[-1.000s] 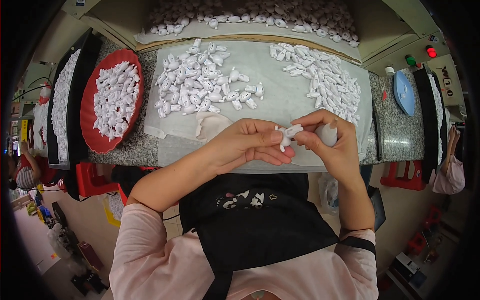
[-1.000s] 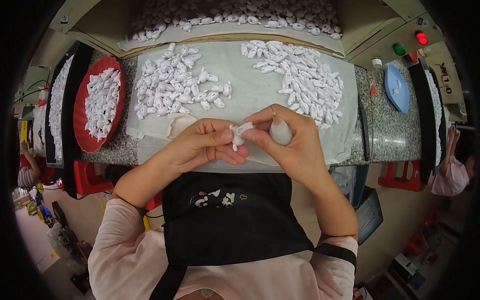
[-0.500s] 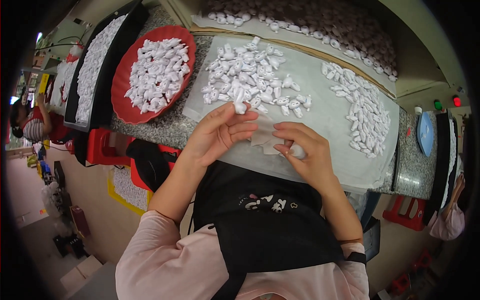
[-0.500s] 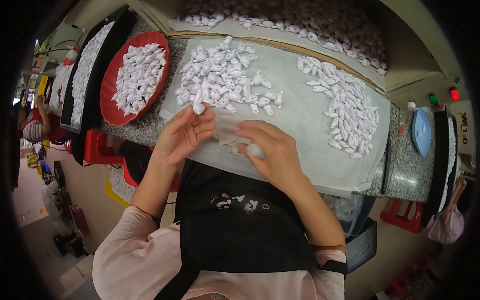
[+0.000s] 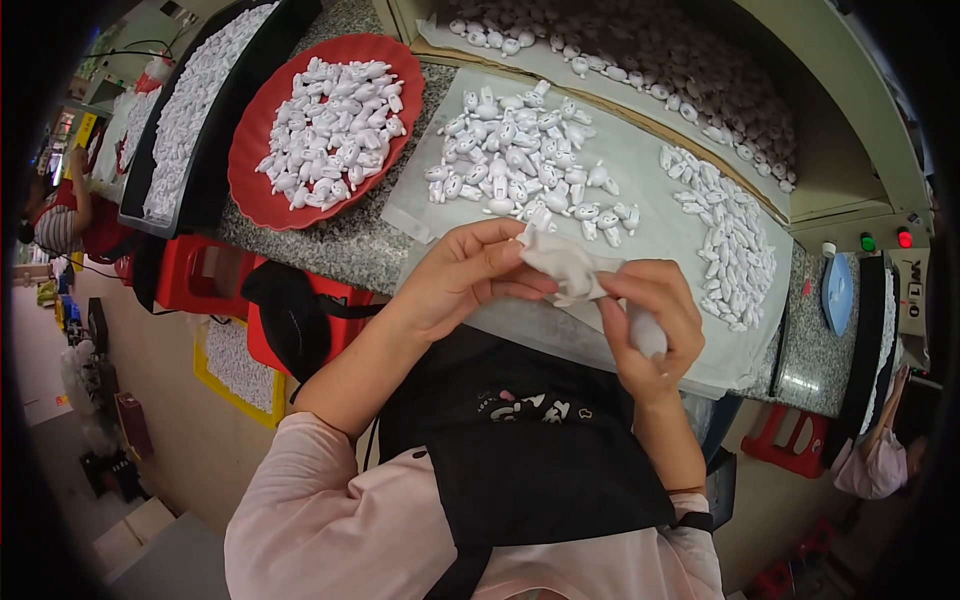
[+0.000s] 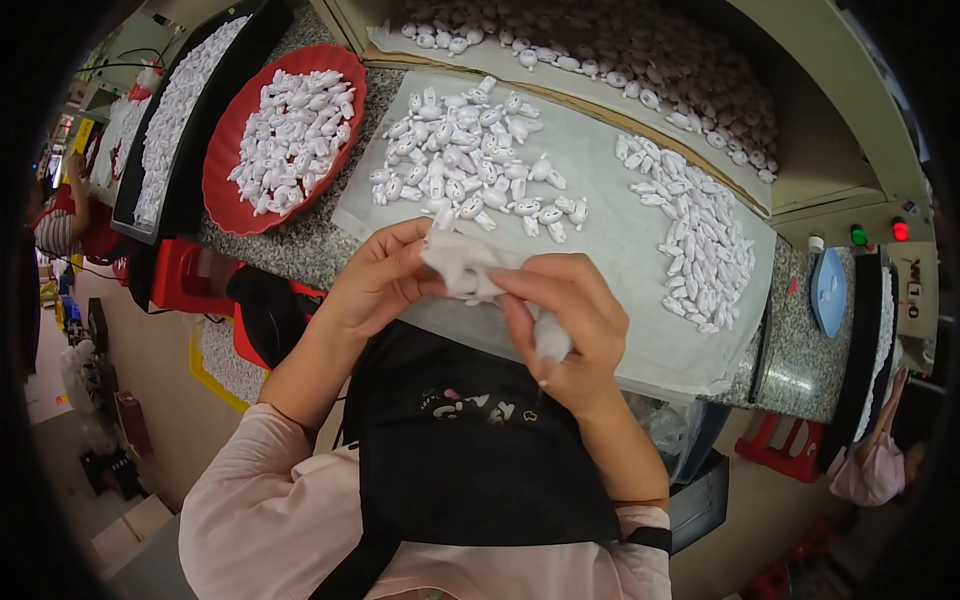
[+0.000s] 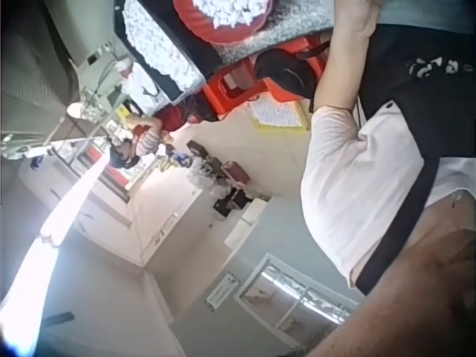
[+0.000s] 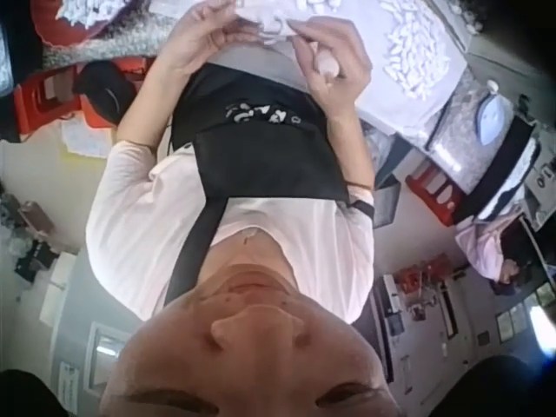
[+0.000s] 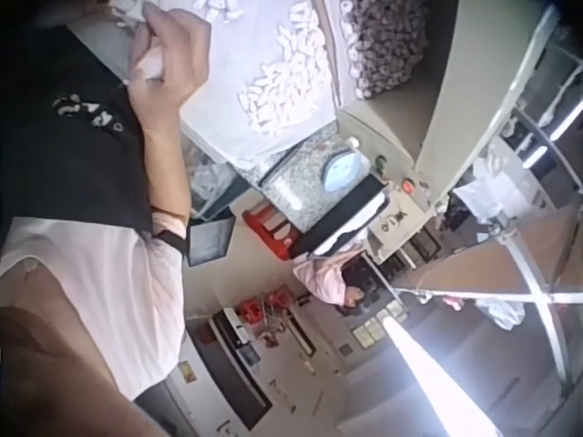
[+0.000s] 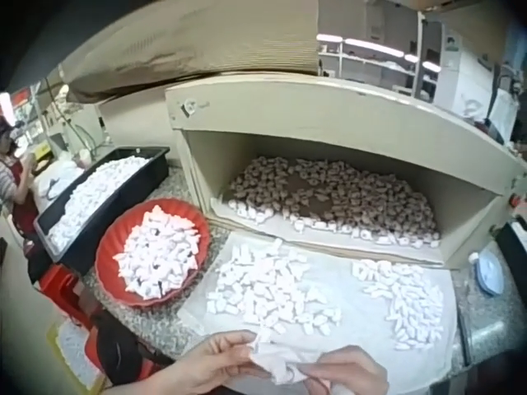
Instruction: Applying a substance from a squeeze bottle to small components and placing them into individual white bags.
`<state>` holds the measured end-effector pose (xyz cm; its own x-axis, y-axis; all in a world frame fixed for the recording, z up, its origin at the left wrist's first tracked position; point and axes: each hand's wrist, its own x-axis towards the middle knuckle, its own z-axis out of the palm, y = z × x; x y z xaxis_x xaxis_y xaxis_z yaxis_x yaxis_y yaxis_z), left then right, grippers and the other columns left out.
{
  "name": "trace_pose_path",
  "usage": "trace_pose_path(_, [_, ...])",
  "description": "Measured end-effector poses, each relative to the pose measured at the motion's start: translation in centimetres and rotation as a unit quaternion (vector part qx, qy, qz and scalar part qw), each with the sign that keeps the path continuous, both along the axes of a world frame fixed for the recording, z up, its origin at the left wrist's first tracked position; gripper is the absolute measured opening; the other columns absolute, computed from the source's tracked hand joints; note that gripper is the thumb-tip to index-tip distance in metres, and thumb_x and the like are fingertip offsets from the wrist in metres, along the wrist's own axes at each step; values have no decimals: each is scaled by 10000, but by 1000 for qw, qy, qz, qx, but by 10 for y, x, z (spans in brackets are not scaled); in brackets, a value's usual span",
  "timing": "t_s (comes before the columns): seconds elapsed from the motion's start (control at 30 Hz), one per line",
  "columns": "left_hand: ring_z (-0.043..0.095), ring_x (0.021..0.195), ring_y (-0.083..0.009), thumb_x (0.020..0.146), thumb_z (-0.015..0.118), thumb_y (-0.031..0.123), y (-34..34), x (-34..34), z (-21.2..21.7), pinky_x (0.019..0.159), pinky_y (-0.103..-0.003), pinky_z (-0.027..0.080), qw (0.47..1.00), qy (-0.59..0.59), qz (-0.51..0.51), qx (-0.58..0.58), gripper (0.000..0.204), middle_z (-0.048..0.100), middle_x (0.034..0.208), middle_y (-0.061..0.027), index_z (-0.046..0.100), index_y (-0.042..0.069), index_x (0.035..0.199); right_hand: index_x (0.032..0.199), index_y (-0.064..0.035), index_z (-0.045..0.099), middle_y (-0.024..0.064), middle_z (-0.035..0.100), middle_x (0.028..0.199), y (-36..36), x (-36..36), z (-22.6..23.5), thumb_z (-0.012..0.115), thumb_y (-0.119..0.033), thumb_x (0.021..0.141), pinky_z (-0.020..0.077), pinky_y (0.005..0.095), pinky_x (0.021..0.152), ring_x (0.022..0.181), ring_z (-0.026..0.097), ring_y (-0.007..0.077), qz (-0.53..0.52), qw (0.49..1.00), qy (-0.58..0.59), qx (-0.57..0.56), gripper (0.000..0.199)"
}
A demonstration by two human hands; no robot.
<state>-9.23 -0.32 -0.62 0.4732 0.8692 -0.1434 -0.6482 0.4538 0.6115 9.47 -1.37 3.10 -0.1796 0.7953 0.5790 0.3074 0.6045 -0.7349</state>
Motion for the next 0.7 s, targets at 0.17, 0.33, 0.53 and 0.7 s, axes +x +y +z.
trace_pose_path(0.17, [584, 832, -180, 809, 495, 42, -1, 16, 0, 745, -258, 462, 990, 117, -52, 62, 202, 585, 926, -103, 521, -26, 997, 846, -13, 608, 91, 541, 767, 5, 12, -2, 606, 83, 548, 428, 250, 532, 622, 531, 185, 48, 996, -73, 36, 313])
trace_pose_path(0.33, [582, 787, -169, 773, 560, 95, -5, 31, 10, 738, -268, 470, 982, 182, -45, 29, 217, 584, 902, -104, 538, -26, 951, 926, -39, 594, 72, 537, 767, -6, 58, -16, 650, 0, 561, 445, 261, 572, 639, 546, 183, 39, 993, -90, -72, 372])
trace_pose_path(0.53, [588, 772, -163, 706, 599, -1, -17, 59, 11, 680, -265, 472, 865, 408, 26, 290, 228, 607, 843, -112, 566, -33, 929, 913, -47, 567, 82, 545, 763, -24, 56, -19, 640, -114, 693, 443, 289, 623, 704, 559, 220, -11, 989, 23, -146, 242])
trace_pose_path(0.7, [606, 676, -189, 677, 617, -4, -26, 73, 36, 608, -262, 467, 679, 538, 3, 499, 197, 618, 754, -122, 602, -8, 873, 814, -32, 524, 95, 559, 759, -39, 66, -19, 641, -107, 678, 437, 320, 620, 735, 557, 267, 43, 989, 22, -142, 195])
